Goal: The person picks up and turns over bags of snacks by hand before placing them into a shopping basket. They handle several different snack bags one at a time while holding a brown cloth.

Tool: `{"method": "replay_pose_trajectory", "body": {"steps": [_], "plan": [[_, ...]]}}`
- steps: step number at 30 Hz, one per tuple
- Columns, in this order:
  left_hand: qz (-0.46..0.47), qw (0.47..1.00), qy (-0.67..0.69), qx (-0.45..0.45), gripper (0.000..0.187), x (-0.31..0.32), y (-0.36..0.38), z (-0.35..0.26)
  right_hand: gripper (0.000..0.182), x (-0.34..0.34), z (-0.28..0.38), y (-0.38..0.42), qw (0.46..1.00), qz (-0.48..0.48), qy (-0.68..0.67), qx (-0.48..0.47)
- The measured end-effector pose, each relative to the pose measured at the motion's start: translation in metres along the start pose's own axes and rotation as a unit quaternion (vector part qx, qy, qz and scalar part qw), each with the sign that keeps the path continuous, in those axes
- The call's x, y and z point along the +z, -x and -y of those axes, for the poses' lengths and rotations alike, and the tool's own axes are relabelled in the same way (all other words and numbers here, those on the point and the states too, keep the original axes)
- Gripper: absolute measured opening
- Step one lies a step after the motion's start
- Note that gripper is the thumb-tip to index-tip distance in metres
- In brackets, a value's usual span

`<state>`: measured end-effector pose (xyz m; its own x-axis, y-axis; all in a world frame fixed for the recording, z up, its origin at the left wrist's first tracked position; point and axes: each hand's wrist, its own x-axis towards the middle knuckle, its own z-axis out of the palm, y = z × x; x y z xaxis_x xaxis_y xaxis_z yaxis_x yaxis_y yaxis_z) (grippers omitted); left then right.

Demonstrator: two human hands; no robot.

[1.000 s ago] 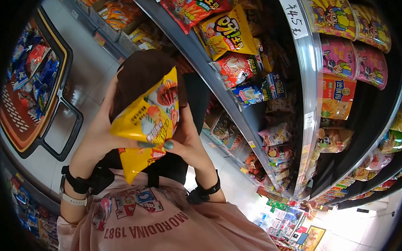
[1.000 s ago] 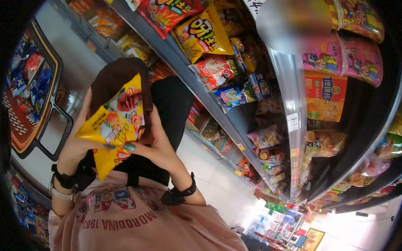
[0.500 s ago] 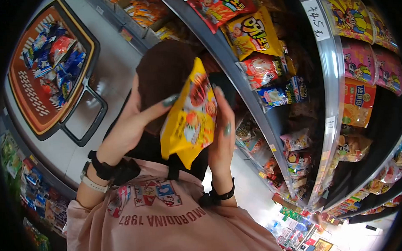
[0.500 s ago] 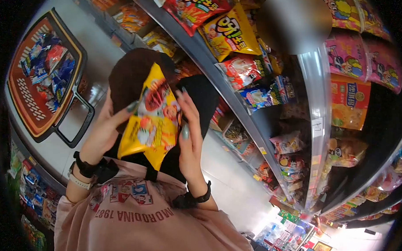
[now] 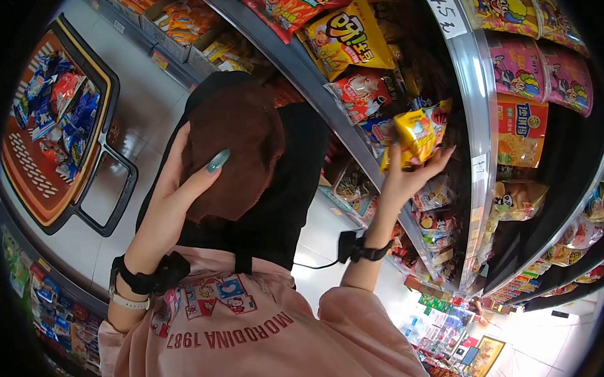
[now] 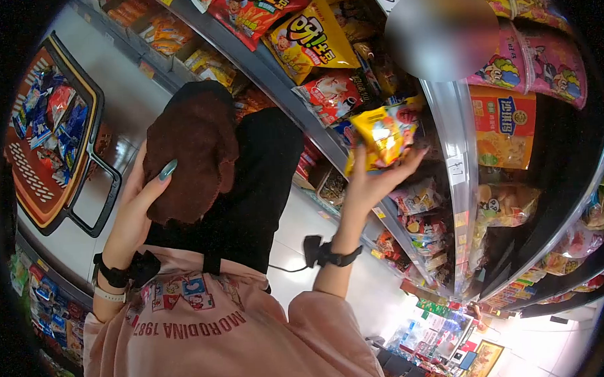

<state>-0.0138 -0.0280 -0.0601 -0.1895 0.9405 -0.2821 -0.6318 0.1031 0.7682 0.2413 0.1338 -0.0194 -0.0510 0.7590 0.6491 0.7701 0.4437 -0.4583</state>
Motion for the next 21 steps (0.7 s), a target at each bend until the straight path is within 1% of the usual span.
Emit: {"method": "replay_pose_trajectory", "body": {"steps": [1, 3, 4, 5, 7, 8, 9, 10, 11, 13, 14, 15, 16, 17, 19, 21], "plan": [[0.001, 1.0, 0.003, 0.002, 0.058, 0.0, -0.001, -0.001, 0.079, -0.004, -0.018, -0.012, 0.998, -0.029, 0.032, -0.035], [0.004, 1.0, 0.026, 0.001, 0.059, 0.0, -0.003, -0.003, 0.074, -0.013, -0.04, -0.033, 0.998, -0.027, 0.033, -0.045], [0.002, 1.0, 0.029, 0.002, 0.059, -0.001, -0.003, -0.003, 0.066, -0.014, -0.046, -0.044, 0.988, -0.058, 0.086, -0.114], [-0.001, 1.0, 0.03, 0.0, 0.058, -0.001, -0.003, -0.003, 0.066, -0.015, -0.05, -0.055, 0.988, -0.057, 0.086, -0.114], [-0.004, 1.0, 0.03, -0.003, 0.058, -0.003, -0.003, -0.002, 0.059, -0.013, -0.057, -0.077, 0.999, -0.018, -0.006, -0.039], [-0.009, 1.0, 0.029, -0.001, 0.057, -0.004, -0.004, -0.002, 0.059, -0.011, -0.063, -0.087, 0.999, -0.018, -0.005, -0.038], [-0.014, 0.999, 0.029, 0.003, 0.057, -0.004, -0.004, -0.002, 0.055, -0.008, -0.071, -0.098, 0.992, -0.007, 0.076, -0.102], [-0.014, 0.999, 0.029, 0.003, 0.057, -0.004, -0.004, -0.003, 0.052, -0.007, -0.079, -0.106, 0.974, 0.004, 0.155, -0.165], [-0.012, 1.0, 0.022, 0.001, 0.057, -0.004, -0.004, -0.005, 0.052, -0.007, -0.085, -0.113, 0.974, 0.004, 0.154, -0.167], [-0.016, 1.0, 0.014, -0.001, 0.057, -0.005, -0.005, -0.006, 0.05, -0.006, -0.097, -0.123, 0.964, 0.169, 0.174, -0.111], [-0.016, 1.0, 0.022, -0.003, 0.057, -0.006, -0.005, -0.005, 0.05, -0.004, -0.105, -0.125, 0.964, 0.171, 0.173, -0.11], [-0.015, 0.999, 0.03, -0.004, 0.057, -0.006, -0.006, -0.005, 0.045, -0.001, -0.114, -0.127, 0.963, 0.178, 0.168, -0.113], [-0.016, 0.999, 0.03, -0.005, 0.057, -0.006, -0.006, -0.005, 0.041, 0.001, -0.115, -0.126, 0.962, 0.185, 0.165, -0.115], [-0.015, 0.999, 0.032, -0.01, 0.057, -0.006, -0.007, -0.005, 0.041, 0.0, -0.116, -0.126, 0.962, 0.185, 0.165, -0.113], [-0.012, 0.999, 0.034, -0.016, 0.057, -0.005, -0.008, -0.005, 0.049, 0.0, -0.113, -0.123, 0.965, 0.226, 0.124, -0.041], [-0.012, 0.999, 0.034, -0.011, 0.057, -0.005, -0.009, -0.003, 0.05, 0.002, -0.103, -0.124, 0.966, 0.219, 0.129, -0.045]]}}
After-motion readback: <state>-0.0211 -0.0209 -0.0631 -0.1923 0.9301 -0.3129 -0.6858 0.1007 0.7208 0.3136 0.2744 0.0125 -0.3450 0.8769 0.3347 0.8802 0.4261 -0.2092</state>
